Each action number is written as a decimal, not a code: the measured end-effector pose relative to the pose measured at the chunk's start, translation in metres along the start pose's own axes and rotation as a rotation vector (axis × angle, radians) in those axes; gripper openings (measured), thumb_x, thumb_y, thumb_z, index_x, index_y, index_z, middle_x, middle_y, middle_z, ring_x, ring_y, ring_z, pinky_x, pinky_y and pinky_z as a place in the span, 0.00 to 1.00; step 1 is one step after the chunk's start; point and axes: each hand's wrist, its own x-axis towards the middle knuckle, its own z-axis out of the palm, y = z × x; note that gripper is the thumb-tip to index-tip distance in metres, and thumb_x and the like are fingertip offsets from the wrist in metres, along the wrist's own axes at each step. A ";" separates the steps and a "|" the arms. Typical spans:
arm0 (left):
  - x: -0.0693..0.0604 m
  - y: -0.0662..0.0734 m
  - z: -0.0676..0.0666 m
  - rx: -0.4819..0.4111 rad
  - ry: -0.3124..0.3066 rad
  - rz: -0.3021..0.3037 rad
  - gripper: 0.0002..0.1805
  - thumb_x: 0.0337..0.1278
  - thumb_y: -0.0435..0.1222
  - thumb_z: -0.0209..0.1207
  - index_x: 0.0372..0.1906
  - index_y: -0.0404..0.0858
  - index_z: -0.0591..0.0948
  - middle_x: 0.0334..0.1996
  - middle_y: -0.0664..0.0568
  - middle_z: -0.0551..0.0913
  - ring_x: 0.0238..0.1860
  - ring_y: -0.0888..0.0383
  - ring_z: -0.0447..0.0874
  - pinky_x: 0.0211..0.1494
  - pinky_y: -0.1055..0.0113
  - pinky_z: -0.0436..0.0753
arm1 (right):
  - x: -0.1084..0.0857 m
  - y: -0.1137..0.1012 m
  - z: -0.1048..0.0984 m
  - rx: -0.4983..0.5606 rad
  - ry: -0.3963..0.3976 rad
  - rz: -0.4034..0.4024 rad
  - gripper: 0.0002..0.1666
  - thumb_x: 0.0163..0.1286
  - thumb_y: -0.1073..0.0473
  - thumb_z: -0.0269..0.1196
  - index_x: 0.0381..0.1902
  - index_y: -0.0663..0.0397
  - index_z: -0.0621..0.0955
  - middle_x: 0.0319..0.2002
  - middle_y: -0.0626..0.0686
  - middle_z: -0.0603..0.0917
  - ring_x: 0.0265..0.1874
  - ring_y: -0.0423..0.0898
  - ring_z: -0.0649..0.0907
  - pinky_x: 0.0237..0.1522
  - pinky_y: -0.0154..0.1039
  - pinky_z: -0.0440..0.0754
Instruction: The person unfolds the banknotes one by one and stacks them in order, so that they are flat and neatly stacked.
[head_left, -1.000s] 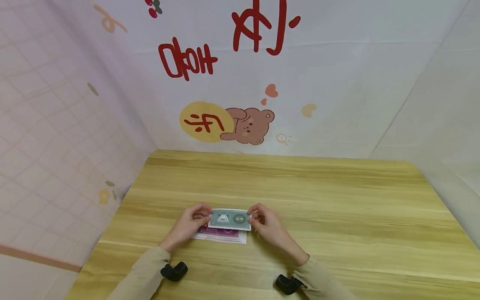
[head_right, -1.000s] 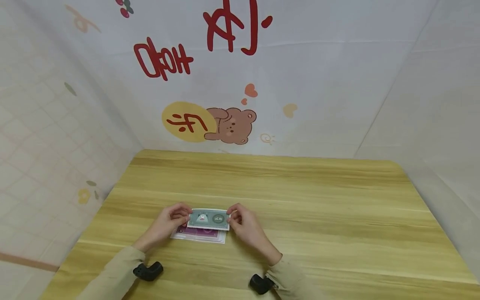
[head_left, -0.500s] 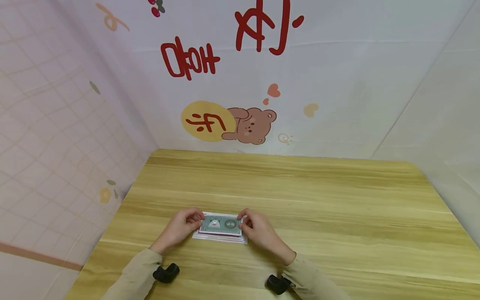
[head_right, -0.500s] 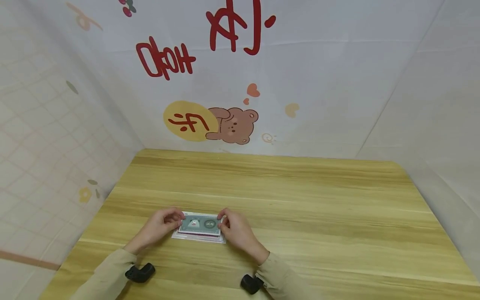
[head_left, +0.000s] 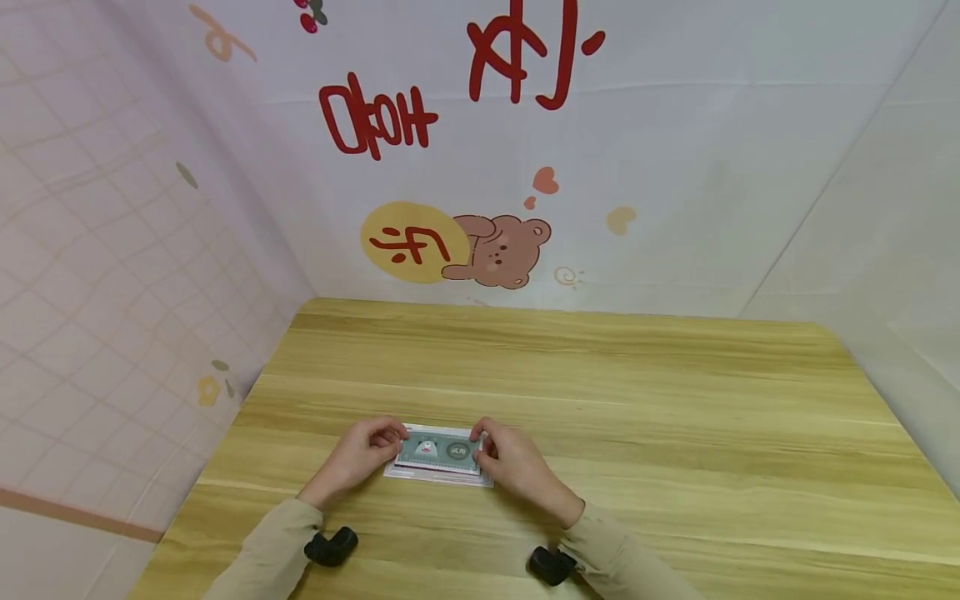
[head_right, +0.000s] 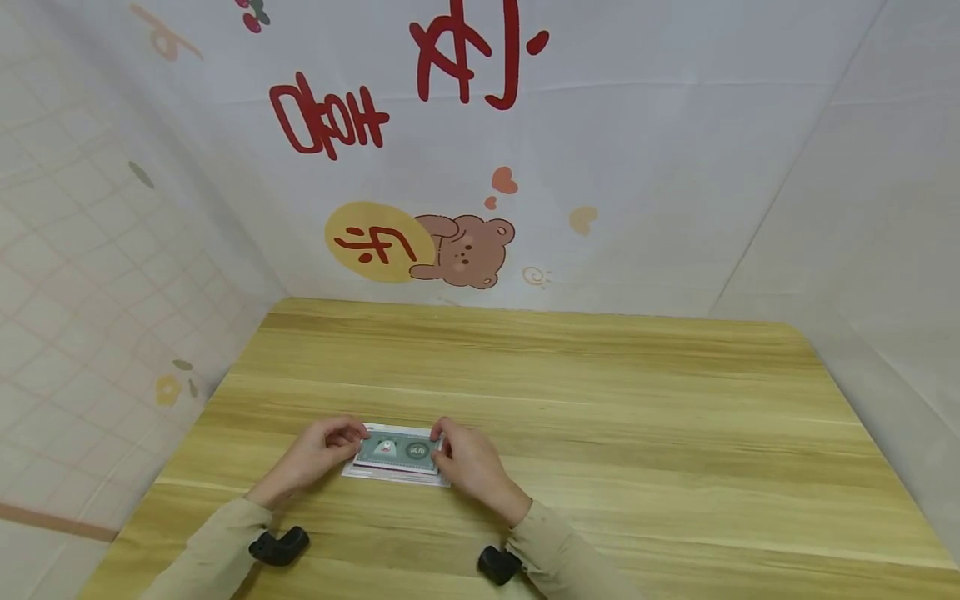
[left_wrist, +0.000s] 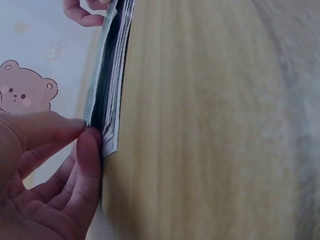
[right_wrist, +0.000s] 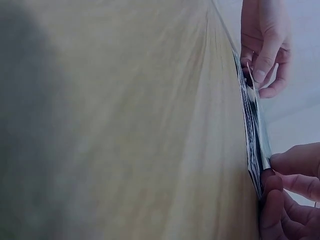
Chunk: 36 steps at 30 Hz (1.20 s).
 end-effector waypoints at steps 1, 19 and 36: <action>0.000 -0.001 0.000 0.006 0.001 0.000 0.08 0.54 0.20 0.59 0.39 0.31 0.82 0.32 0.46 0.82 0.33 0.56 0.80 0.37 0.68 0.80 | 0.000 0.000 0.000 -0.003 -0.004 0.000 0.10 0.61 0.67 0.66 0.39 0.56 0.77 0.19 0.42 0.73 0.17 0.34 0.69 0.19 0.31 0.67; 0.002 0.001 -0.003 0.047 -0.034 -0.027 0.06 0.55 0.24 0.62 0.38 0.31 0.83 0.32 0.49 0.80 0.30 0.58 0.76 0.33 0.69 0.77 | 0.005 0.005 -0.001 0.062 -0.087 -0.015 0.10 0.61 0.66 0.67 0.39 0.57 0.78 0.20 0.41 0.72 0.17 0.34 0.68 0.18 0.29 0.65; 0.011 0.012 -0.012 0.120 0.088 -0.048 0.04 0.60 0.25 0.59 0.38 0.31 0.82 0.32 0.49 0.79 0.34 0.56 0.74 0.37 0.66 0.76 | -0.026 0.057 -0.065 0.232 0.009 -0.025 0.06 0.63 0.71 0.61 0.39 0.64 0.80 0.26 0.53 0.82 0.21 0.43 0.79 0.22 0.32 0.77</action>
